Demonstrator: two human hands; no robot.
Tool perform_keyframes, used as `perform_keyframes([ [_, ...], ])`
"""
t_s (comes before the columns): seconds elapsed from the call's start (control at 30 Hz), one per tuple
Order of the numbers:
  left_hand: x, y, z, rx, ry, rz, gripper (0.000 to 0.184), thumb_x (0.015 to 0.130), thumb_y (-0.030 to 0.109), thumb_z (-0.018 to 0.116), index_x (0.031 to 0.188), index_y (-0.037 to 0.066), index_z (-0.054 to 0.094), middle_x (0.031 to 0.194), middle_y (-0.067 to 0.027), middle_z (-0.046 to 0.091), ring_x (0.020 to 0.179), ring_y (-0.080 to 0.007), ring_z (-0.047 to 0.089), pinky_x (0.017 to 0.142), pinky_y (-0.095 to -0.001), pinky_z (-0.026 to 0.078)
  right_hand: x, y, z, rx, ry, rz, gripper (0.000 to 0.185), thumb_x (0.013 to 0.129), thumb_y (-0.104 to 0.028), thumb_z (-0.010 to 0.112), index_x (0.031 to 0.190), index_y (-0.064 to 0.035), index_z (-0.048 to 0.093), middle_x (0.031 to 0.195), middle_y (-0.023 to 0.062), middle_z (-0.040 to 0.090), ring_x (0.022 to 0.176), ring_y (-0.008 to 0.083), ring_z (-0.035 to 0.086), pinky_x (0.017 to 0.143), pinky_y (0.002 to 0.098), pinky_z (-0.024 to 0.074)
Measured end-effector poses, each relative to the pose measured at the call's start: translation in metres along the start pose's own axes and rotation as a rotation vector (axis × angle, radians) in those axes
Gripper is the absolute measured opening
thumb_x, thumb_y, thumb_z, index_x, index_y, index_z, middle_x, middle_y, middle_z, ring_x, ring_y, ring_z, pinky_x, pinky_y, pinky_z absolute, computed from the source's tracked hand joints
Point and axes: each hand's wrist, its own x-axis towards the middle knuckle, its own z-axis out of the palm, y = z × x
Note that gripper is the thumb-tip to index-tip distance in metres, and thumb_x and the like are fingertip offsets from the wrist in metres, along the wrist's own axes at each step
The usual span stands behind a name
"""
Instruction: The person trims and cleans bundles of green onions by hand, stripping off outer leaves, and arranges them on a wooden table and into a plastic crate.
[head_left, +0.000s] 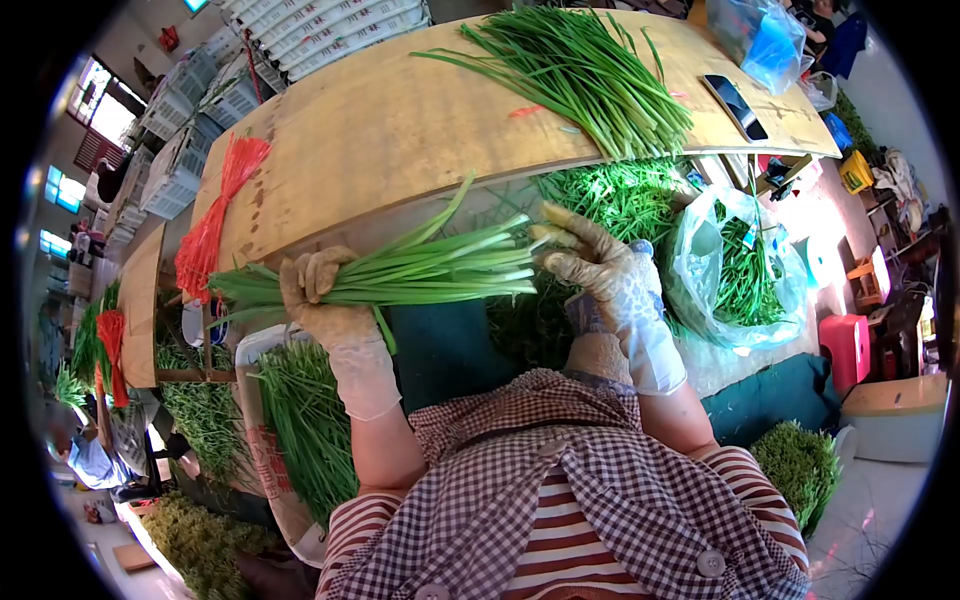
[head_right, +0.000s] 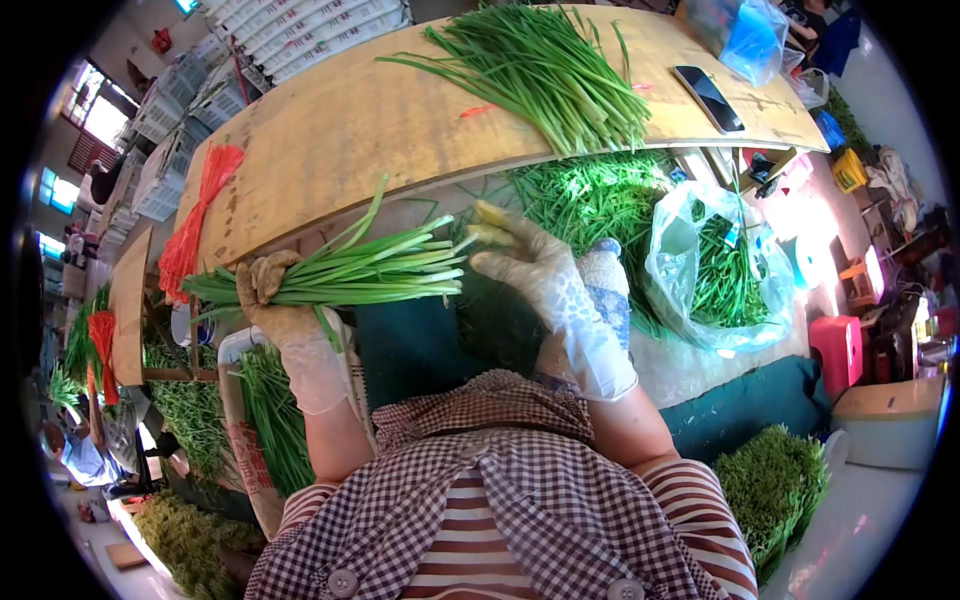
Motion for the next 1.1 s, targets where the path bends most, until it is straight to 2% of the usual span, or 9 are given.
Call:
perform_keyframes([
  [0.13, 0.000, -0.007, -0.004, -0.075, -0.030, -0.054, 0.036, 0.087, 0.016, 0.056, 0.056, 0.013, 0.039, 0.051, 0.0028, 0.035, 0.061, -0.0162, 0.046, 0.063, -0.0308, 0.045, 0.001, 0.006, -0.002, -0.307, -0.136, -0.030, 0.024, 0.086, -0.005, 0.066, 0.109, 0.0010, 0.067, 0.088, 0.0066, 0.070, 0.085, 0.0105, 0.064, 0.079, 0.0222, 0.0510],
  [0.3, -0.006, -0.006, -0.001, 0.025, -0.014, -0.054, 0.034, 0.086, 0.020, 0.057, 0.058, 0.014, 0.040, 0.057, 0.0029, 0.042, 0.066, -0.0172, 0.051, 0.068, -0.0320, 0.047, 0.012, 0.006, -0.022, -0.294, 0.062, -0.204, 0.016, 0.087, -0.005, 0.065, 0.101, 0.0007, 0.069, 0.089, 0.0084, 0.070, 0.070, 0.0098, 0.061, 0.067, 0.0218, 0.0515],
  [0.43, -0.008, 0.017, -0.010, -0.001, -0.030, -0.035, 0.027, 0.086, 0.020, 0.055, 0.063, 0.013, 0.043, 0.057, 0.0036, 0.042, 0.067, -0.0159, 0.052, 0.077, -0.0327, 0.047, 0.025, 0.005, -0.085, -0.287, 0.273, -0.509, 0.015, 0.087, -0.006, 0.065, 0.100, 0.0016, 0.068, 0.090, 0.0091, 0.070, 0.072, 0.0102, 0.060, 0.065, 0.0229, 0.0504],
  [0.53, -0.019, 0.041, -0.001, 0.171, 0.197, 0.263, 0.025, 0.086, 0.018, 0.054, 0.063, 0.012, 0.044, 0.055, 0.0043, 0.040, 0.060, -0.0126, 0.048, 0.078, -0.0314, 0.046, 0.035, -0.001, -0.166, -0.583, 0.682, -0.465, 0.014, 0.086, -0.006, 0.066, 0.099, -0.0007, 0.070, 0.090, 0.0096, 0.071, 0.076, 0.0127, 0.064, 0.067, 0.0242, 0.0507],
  [0.57, -0.018, 0.051, -0.006, 0.140, 0.147, 0.237, 0.027, 0.086, 0.018, 0.054, 0.062, 0.012, 0.044, 0.055, 0.0046, 0.040, 0.058, -0.0118, 0.047, 0.077, -0.0311, 0.046, 0.037, 0.012, -0.196, -0.980, 0.598, -0.459, 0.013, 0.086, -0.008, 0.066, 0.098, -0.0026, 0.071, 0.092, 0.0097, 0.071, 0.079, 0.0126, 0.064, 0.072, 0.0256, 0.0514],
  [0.7, -0.011, 0.034, -0.016, 0.089, 0.051, 0.208, 0.032, 0.083, 0.013, 0.057, 0.057, 0.015, 0.038, 0.052, 0.0053, 0.037, 0.048, -0.0100, 0.040, 0.065, -0.0250, 0.045, 0.001, -0.003, -0.042, -0.716, 0.154, -0.083, 0.016, 0.085, -0.010, 0.068, 0.100, -0.0040, 0.072, 0.097, 0.0108, 0.071, 0.087, 0.0129, 0.065, 0.079, 0.0261, 0.0517],
  [0.77, -0.008, 0.016, -0.014, 0.005, -0.042, 0.110, 0.031, 0.082, 0.010, 0.058, 0.059, 0.015, 0.038, 0.050, 0.0057, 0.036, 0.047, -0.0100, 0.039, 0.060, -0.0223, 0.043, 0.007, 0.012, -0.015, -0.662, -0.172, -0.194, 0.019, 0.083, -0.006, 0.069, 0.102, -0.0019, 0.071, 0.097, 0.0098, 0.071, 0.086, 0.0145, 0.066, 0.079, 0.0267, 0.0537],
  [1.0, -0.012, -0.008, -0.006, 0.024, -0.124, 0.025, 0.029, 0.087, 0.014, 0.057, 0.064, 0.015, 0.040, 0.050, 0.0052, 0.040, 0.048, -0.0089, 0.043, 0.057, -0.0214, 0.042, 0.010, 0.027, 0.017, -0.332, -0.373, 0.132, 0.025, 0.080, -0.011, 0.074, 0.102, -0.0009, 0.070, 0.092, 0.0091, 0.072, 0.080, 0.0113, 0.065, 0.072, 0.0253, 0.0533],
  [1.1, -0.014, -0.004, -0.013, -0.005, -0.142, -0.057, 0.025, 0.089, 0.016, 0.056, 0.067, 0.013, 0.043, 0.050, 0.0033, 0.041, 0.049, -0.0098, 0.043, 0.062, -0.0243, 0.044, 0.018, 0.043, 0.013, -0.598, -0.356, -0.277, 0.022, 0.078, -0.011, 0.074, 0.098, -0.0036, 0.071, 0.091, 0.0104, 0.071, 0.079, 0.0163, 0.068, 0.070, 0.0270, 0.0542],
])
